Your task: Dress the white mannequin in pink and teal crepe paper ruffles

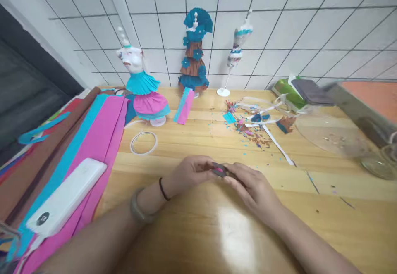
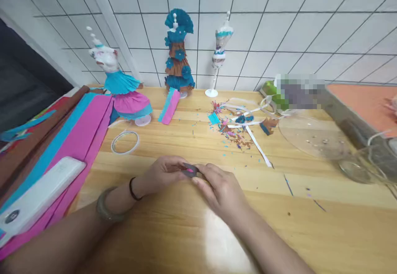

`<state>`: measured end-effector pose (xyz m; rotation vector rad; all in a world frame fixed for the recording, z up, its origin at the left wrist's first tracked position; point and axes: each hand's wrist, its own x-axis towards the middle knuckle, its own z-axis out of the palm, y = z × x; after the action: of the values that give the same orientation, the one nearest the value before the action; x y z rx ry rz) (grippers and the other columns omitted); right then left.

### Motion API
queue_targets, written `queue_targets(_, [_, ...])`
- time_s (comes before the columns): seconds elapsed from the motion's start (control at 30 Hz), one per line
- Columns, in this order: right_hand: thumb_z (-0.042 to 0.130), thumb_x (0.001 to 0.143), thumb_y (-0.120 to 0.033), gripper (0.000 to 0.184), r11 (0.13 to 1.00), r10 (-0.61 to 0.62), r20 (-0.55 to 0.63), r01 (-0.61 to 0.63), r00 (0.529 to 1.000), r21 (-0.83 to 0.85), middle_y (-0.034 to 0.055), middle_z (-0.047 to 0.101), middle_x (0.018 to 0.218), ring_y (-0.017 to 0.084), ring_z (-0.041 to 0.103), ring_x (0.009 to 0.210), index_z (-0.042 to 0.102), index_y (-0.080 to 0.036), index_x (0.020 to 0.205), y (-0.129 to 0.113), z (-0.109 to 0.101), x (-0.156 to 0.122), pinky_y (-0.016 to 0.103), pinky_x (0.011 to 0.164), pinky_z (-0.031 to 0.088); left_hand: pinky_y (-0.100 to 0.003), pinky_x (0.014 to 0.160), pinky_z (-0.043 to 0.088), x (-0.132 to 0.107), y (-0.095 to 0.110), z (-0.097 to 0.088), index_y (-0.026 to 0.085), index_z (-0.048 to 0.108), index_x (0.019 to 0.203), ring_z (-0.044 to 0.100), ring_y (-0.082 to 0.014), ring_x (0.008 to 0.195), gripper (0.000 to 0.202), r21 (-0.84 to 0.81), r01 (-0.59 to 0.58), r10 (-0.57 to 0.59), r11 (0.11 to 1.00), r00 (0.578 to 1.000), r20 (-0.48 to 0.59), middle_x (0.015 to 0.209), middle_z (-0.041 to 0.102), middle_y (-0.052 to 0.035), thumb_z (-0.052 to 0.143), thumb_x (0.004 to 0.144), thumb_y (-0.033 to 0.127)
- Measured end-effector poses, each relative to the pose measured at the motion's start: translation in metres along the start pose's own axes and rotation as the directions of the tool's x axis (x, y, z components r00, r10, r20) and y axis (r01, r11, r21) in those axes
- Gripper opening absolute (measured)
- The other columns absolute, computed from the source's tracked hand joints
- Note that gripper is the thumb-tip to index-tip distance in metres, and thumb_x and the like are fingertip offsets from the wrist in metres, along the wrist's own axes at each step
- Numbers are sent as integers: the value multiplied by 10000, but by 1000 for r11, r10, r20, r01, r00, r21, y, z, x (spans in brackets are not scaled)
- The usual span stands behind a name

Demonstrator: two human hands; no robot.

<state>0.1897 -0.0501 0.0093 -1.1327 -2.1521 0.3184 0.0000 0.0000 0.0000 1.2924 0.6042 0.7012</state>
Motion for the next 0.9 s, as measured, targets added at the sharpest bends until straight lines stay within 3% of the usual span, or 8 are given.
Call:
queue_targets(0.57, [460,930,-253,241,994,-10,66,3,998,108,86,675,888,158,641,795,589,-141,1101,4,-3,0,258,686,513,-278,839,472,-2,-1,-2,124,684,893,638,-153,858,219,20,13,-13,1000,1000,26,921,713,-77,685,751,290])
queue_targets(0.73, [459,931,-266,244,994,30,53,-36,998,107,86,679,892,162,640,790,587,-152,1105,6,-1,-1,263,685,510,-244,716,459,-2,1,-3,124,683,860,613,-136,779,235,12,12,-12,1000,999,-44,847,700,-64,697,735,323])
queue_targets(0.9, [446,935,-234,227,988,30,63,-40,998,151,75,676,872,155,635,777,593,-166,1094,6,-2,-1,260,679,503,-215,577,378,-3,0,-3,119,678,857,528,-99,649,240,46,43,-41,998,998,-45,740,651,-37,673,757,337])
